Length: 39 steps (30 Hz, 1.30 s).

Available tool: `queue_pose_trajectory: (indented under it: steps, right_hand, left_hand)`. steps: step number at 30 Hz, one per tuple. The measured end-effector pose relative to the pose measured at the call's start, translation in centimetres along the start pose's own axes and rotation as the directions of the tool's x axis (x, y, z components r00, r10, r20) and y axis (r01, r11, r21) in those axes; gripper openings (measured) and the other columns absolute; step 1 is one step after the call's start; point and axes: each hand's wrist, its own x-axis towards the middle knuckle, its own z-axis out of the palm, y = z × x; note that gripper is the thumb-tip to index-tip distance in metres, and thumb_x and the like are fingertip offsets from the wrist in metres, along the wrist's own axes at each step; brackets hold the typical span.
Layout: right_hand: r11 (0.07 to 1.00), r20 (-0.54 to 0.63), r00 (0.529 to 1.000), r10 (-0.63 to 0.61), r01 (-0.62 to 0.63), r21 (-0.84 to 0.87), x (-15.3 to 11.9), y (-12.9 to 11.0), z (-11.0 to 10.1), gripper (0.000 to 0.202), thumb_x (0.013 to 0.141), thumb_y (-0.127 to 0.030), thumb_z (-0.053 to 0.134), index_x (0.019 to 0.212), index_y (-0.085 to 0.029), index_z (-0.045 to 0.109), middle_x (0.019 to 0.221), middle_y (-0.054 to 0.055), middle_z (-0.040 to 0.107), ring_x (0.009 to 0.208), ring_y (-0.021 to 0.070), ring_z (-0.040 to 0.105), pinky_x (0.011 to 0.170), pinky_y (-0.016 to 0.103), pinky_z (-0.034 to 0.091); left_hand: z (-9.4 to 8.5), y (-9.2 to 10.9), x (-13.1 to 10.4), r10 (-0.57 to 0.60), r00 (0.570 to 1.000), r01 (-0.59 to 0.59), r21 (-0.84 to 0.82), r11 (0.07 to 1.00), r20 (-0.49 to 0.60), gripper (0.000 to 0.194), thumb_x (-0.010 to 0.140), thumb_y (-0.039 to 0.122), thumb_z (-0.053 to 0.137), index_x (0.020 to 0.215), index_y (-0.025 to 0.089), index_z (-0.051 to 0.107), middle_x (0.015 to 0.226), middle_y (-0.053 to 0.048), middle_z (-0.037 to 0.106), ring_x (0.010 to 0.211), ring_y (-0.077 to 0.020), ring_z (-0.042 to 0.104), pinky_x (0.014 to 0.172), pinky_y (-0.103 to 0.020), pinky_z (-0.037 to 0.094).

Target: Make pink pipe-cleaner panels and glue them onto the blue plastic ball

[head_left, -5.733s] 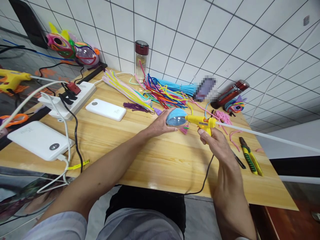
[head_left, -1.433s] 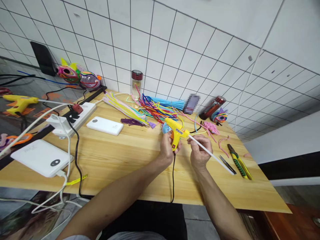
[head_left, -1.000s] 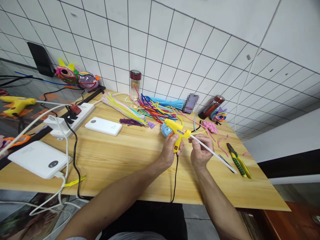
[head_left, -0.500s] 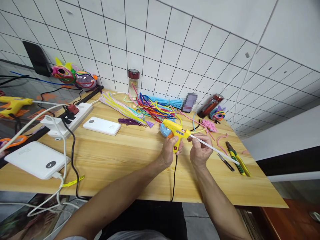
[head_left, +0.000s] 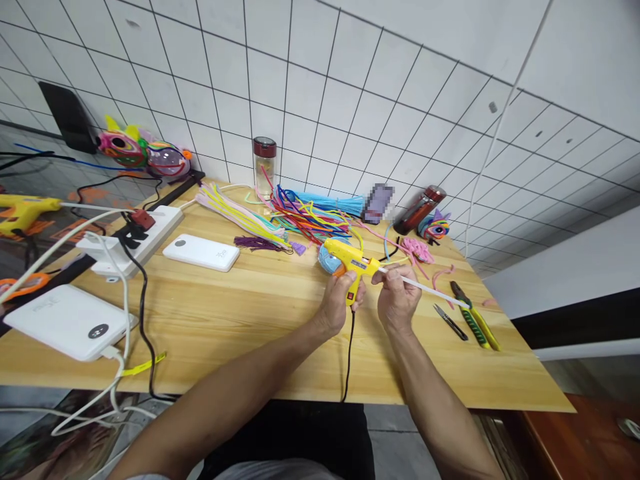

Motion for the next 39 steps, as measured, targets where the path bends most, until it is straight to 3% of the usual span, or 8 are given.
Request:
queue_pose_trajectory:
  steps: [4, 13, 33, 36, 39]
  right_hand:
    - [0.998, 0.039, 0.997, 0.066, -0.065, -0.010, -0.2, -0.2, 0.0, 0.024, 0.083, -0.040, 0.084, 0.094, -0.024, 0.070, 0.079, -0.003, 0.070, 0.061, 0.0140, 0.063, 0.064, 0.031, 0.052]
    - [0.993, -0.026, 0.995, 0.096, -0.098, -0.061, -0.1, -0.2, -0.1, 0.025, 0.082, -0.041, 0.087, 0.086, -0.021, 0.073, 0.074, -0.001, 0.072, 0.060, 0.0146, 0.064, 0.062, 0.031, 0.054]
    - [0.990, -0.005, 0.990, 0.143, -0.143, -0.023, -0.1, 0.4, -0.1, 0.032, 0.083, -0.046, 0.089, 0.088, -0.021, 0.071, 0.073, -0.003, 0.069, 0.060, 0.0129, 0.063, 0.062, 0.028, 0.055]
    - [0.978, 0.084, 0.974, 0.209, -0.208, -0.013, -0.6, 0.4, -0.1, 0.037, 0.085, -0.054, 0.085, 0.097, -0.022, 0.071, 0.082, -0.002, 0.070, 0.060, 0.0117, 0.063, 0.056, 0.025, 0.055]
    - [0.938, 0.293, 0.893, 0.341, -0.346, -0.034, -1.3, 0.5, 0.1, 0.050, 0.084, -0.067, 0.081, 0.105, -0.023, 0.069, 0.083, -0.002, 0.068, 0.047, 0.0093, 0.054, 0.039, 0.022, 0.046]
  left_hand:
    - [-0.2, -0.4, 0.2, -0.010, 1.000, 0.009, -0.029, 1.000, -0.026, 0.044, 0.093, 0.060, 0.056, 0.075, 0.020, 0.053, 0.056, 0.005, 0.050, 0.041, -0.0068, 0.038, 0.046, -0.024, 0.029]
    - [-0.3, -0.3, 0.1, -0.006, 1.000, 0.006, -0.001, 1.000, -0.003, 0.051, 0.095, 0.062, 0.056, 0.069, 0.019, 0.053, 0.057, 0.002, 0.051, 0.044, -0.0069, 0.040, 0.048, -0.025, 0.032]
    - [0.1, -0.3, -0.1, -0.041, 0.998, 0.042, 0.014, 0.999, -0.049, 0.043, 0.093, 0.061, 0.056, 0.086, 0.019, 0.055, 0.057, 0.005, 0.052, 0.043, -0.0078, 0.040, 0.046, -0.024, 0.031]
    - [0.4, -0.2, -0.2, -0.041, 0.998, 0.043, 0.035, 0.998, -0.037, 0.044, 0.092, 0.063, 0.059, 0.090, 0.019, 0.057, 0.056, 0.006, 0.050, 0.043, -0.0082, 0.039, 0.045, -0.024, 0.030]
    - [0.4, -0.4, -0.2, -0.013, 0.996, 0.017, 0.046, 0.999, -0.088, 0.044, 0.089, 0.063, 0.063, 0.093, 0.020, 0.058, 0.061, 0.006, 0.051, 0.048, -0.0092, 0.043, 0.046, -0.024, 0.033]
